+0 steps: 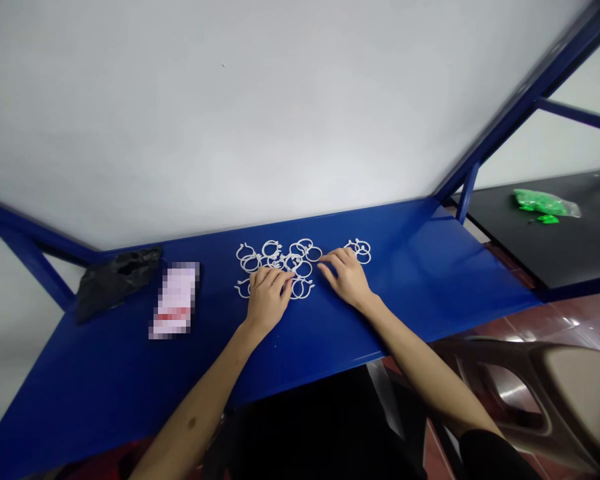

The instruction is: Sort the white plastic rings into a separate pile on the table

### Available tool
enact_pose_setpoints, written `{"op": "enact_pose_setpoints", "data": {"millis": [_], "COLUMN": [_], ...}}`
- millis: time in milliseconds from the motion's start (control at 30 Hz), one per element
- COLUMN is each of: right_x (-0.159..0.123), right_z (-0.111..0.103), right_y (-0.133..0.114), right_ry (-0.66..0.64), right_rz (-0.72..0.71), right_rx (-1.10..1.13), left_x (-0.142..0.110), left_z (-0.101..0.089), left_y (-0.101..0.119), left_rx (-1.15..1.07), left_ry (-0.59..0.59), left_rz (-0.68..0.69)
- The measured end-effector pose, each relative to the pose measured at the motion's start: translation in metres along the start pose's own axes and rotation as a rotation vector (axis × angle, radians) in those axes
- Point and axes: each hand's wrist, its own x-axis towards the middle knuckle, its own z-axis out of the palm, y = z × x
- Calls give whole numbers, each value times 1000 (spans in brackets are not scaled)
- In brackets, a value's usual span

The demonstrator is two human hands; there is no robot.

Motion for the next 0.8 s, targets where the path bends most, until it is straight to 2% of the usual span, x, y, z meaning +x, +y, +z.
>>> {"op": "enact_pose_setpoints", "data": {"millis": [200,333,433,567,800], "right_x": [-5,-7,-4,-1,-4], "right_z": [4,13,17,17,17], "right_y": [-25,-41,-45,-42,-39], "right_ry": [-168,-168,-117,-14,61], "right_rz": [-83,52,178,217,111], "right_rx": [251,547,687,665,531], "left_x": [4,7,10,10,6], "left_z": [-8,-11,-12,-11,-5], "left_y": [10,16,20,22,16], "left_rx": [-47,-118,-198,-294,-462], "left_ry": [159,228,240,180,99], "left_rz": [-67,-78,-107,-152,-259]}}
